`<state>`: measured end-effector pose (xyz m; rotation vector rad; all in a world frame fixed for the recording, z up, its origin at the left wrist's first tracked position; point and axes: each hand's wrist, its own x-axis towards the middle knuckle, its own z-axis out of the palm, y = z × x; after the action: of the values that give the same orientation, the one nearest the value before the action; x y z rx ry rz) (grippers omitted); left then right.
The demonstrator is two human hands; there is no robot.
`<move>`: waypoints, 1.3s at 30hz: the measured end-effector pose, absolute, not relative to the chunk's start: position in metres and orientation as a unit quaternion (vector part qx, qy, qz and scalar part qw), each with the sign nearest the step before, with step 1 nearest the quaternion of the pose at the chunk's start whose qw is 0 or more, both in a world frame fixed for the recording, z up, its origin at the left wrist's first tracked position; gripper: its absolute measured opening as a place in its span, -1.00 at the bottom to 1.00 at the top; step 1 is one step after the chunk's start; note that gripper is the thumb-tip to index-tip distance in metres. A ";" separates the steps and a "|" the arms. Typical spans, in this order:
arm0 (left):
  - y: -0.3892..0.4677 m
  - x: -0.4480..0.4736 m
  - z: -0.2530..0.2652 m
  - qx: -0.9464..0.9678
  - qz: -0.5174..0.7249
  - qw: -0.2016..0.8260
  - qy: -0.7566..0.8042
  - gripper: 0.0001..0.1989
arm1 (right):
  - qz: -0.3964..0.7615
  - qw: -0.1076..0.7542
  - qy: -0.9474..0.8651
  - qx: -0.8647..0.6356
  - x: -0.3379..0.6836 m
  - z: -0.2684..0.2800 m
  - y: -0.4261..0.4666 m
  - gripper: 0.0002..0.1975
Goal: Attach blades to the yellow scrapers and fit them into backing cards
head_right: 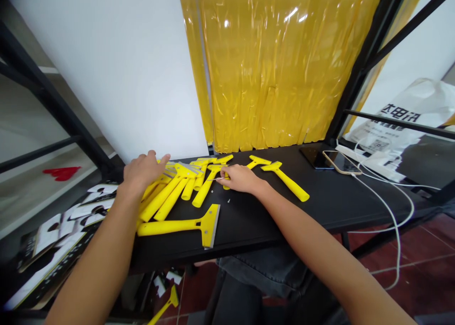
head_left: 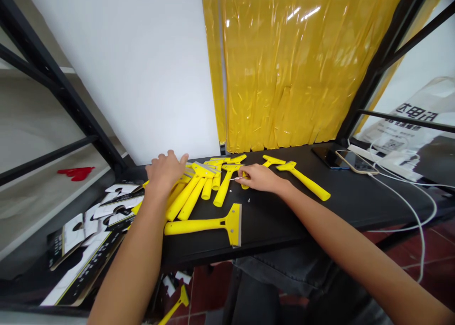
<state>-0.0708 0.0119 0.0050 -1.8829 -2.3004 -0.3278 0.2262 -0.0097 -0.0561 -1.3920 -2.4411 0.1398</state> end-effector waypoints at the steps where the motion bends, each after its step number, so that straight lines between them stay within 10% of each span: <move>1: 0.015 -0.075 0.004 -0.626 -0.099 0.049 -0.772 -0.18 | 0.039 0.158 -0.851 -0.499 0.227 -0.056 -0.009 -0.69; 10: 0.040 -0.086 -0.017 -0.689 -0.004 -0.072 -0.722 0.19 | -0.021 0.089 -0.790 -0.606 0.222 -0.059 -0.008 -0.62; 22: 0.042 -0.086 -0.019 -0.699 -0.015 -0.070 -0.712 0.13 | -0.015 0.040 -0.754 -0.655 0.246 -0.047 -0.004 -0.59; 29: 0.047 -0.090 -0.024 -0.707 -0.011 -0.073 -0.703 0.12 | 0.035 0.191 -0.864 -0.464 0.218 -0.043 -0.090 -0.61; 39: 0.042 -0.090 -0.022 -0.712 -0.012 -0.073 -0.699 0.08 | 0.020 0.084 -0.912 -0.401 0.168 -0.068 -0.127 -0.58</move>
<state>-0.0898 0.0423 -0.0221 -2.3458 -2.3022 -0.0390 0.1679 -0.1270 -0.0681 -1.1970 -2.7212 0.0591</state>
